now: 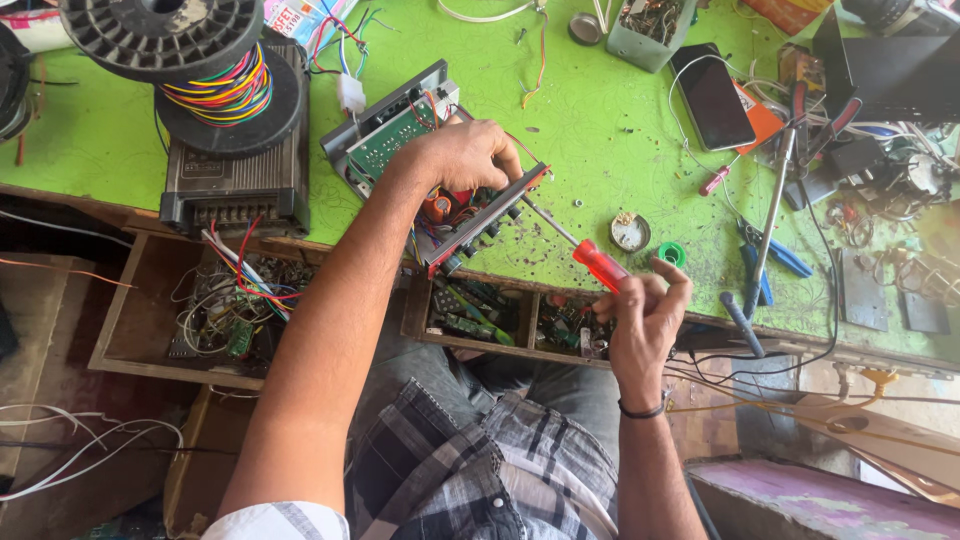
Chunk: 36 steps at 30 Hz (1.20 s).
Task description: The person works on an open electronic device on a green workbench, using a screwdriver to tighten screws on the casing and adjusting internal wires and components. The person repeatedly repositions the device and uses both hands to align parts while securing them.
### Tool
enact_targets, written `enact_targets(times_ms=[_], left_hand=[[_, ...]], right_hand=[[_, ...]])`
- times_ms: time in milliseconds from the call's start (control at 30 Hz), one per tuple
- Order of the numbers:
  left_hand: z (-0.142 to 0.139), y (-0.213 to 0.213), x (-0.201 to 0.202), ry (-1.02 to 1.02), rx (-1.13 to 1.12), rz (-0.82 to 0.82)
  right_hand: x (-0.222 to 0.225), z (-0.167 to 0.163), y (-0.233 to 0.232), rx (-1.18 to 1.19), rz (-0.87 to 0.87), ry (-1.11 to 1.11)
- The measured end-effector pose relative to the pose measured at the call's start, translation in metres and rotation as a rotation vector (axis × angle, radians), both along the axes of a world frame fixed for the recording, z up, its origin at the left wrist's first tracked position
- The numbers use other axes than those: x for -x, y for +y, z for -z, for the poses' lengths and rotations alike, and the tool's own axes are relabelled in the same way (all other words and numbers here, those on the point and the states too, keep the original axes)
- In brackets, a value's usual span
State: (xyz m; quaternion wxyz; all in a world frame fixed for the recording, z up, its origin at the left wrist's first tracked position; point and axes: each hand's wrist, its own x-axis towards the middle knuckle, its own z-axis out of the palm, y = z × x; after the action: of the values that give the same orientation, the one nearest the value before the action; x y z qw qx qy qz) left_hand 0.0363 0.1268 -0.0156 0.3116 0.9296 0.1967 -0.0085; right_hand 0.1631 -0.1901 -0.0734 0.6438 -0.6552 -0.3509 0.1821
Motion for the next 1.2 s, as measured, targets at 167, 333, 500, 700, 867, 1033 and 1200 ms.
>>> enact_targets(times_ms=[167, 333, 500, 700, 867, 1033, 1200], left_hand=[[0.002, 0.0, 0.001, -0.012, 0.057, 0.002], [0.001, 0.0, 0.0, -0.006, 0.066, -0.013], [0.002, 0.0, 0.0, -0.017, -0.008, 0.014], [0.001, -0.001, 0.004, -0.167, 0.135, -0.111], [-0.021, -0.054, 0.05, -0.502, -0.255, -0.35], [0.005, -0.155, 0.097, -0.602, -0.455, -0.552], [0.039, -0.168, 0.093, -0.599, -0.512, -0.717]], right_hand=[[0.003, -0.002, 0.0, -0.13, -0.085, 0.011], [0.004, 0.0, 0.002, -0.007, 0.05, 0.101], [0.005, -0.005, 0.002, -0.055, 0.012, 0.058], [0.01, -0.012, 0.002, -0.071, -0.016, -0.001], [0.012, -0.013, 0.004, -0.021, 0.007, -0.002], [0.013, -0.006, 0.004, -0.061, 0.008, 0.005], [0.011, 0.0, 0.002, -0.077, -0.004, 0.019]])
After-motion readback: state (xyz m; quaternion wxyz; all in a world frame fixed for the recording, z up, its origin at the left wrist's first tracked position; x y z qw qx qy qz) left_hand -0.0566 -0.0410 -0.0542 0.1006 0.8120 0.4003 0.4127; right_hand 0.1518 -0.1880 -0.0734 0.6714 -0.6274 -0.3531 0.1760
